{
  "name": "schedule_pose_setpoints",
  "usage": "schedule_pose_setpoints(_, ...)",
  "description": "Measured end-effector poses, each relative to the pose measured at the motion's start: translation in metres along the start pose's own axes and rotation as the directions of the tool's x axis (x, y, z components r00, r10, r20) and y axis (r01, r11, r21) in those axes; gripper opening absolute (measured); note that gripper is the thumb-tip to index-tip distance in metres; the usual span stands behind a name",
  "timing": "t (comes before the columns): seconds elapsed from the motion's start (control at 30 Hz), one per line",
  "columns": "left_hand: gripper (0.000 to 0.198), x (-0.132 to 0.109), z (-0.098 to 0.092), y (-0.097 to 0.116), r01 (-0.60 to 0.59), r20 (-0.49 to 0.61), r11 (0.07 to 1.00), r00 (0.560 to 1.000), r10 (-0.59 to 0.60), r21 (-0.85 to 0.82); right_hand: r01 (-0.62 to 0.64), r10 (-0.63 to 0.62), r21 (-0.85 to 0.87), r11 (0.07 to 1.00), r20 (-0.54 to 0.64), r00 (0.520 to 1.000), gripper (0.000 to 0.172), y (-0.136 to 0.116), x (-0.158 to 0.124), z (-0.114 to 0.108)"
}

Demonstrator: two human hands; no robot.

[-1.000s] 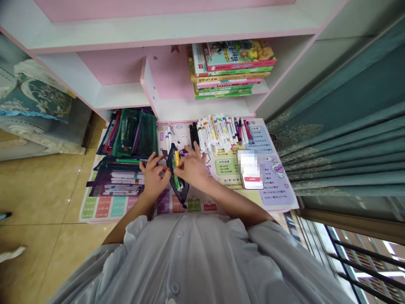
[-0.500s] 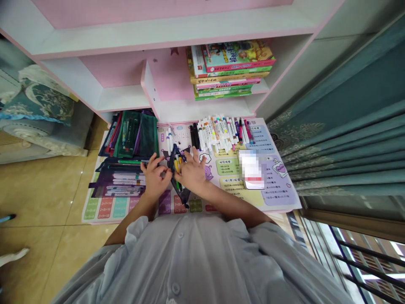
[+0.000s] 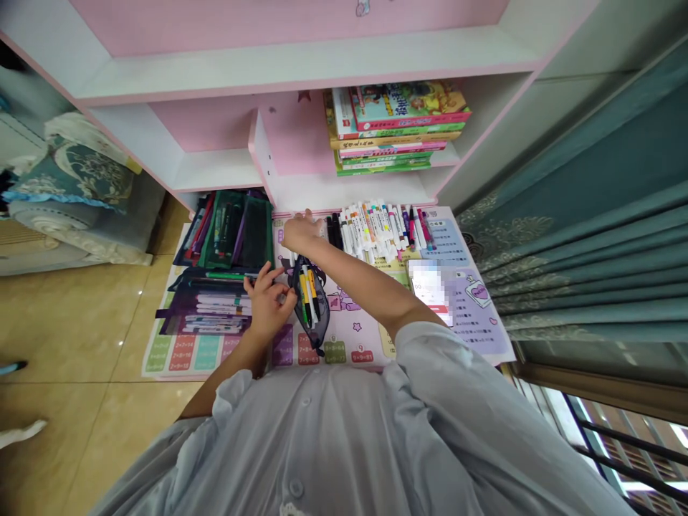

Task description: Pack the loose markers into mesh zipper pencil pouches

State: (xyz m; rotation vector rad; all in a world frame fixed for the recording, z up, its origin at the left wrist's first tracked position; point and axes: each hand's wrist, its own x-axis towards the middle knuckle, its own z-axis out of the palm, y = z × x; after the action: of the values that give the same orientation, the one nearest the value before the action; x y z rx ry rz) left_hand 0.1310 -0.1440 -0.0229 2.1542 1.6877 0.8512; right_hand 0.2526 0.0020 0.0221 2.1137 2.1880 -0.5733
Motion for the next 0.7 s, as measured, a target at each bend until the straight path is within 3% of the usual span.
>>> schedule_pose_setpoints(0.2,0.015,0.0,-0.001,0.0,0.007,0.008,1.0,1.0,-0.007,-0.007,-0.09,0.096,-0.078,0.993,0.074,0.993,0.058,-0.001,0.028,0.015)
schedule_pose_setpoints(0.7,0.014,0.0,0.001,-0.003,0.008,0.028,1.0,1.0,-0.008,0.012,-0.079,0.087,-0.07,0.994,0.118,0.989,0.069,-0.004,0.034,0.019)
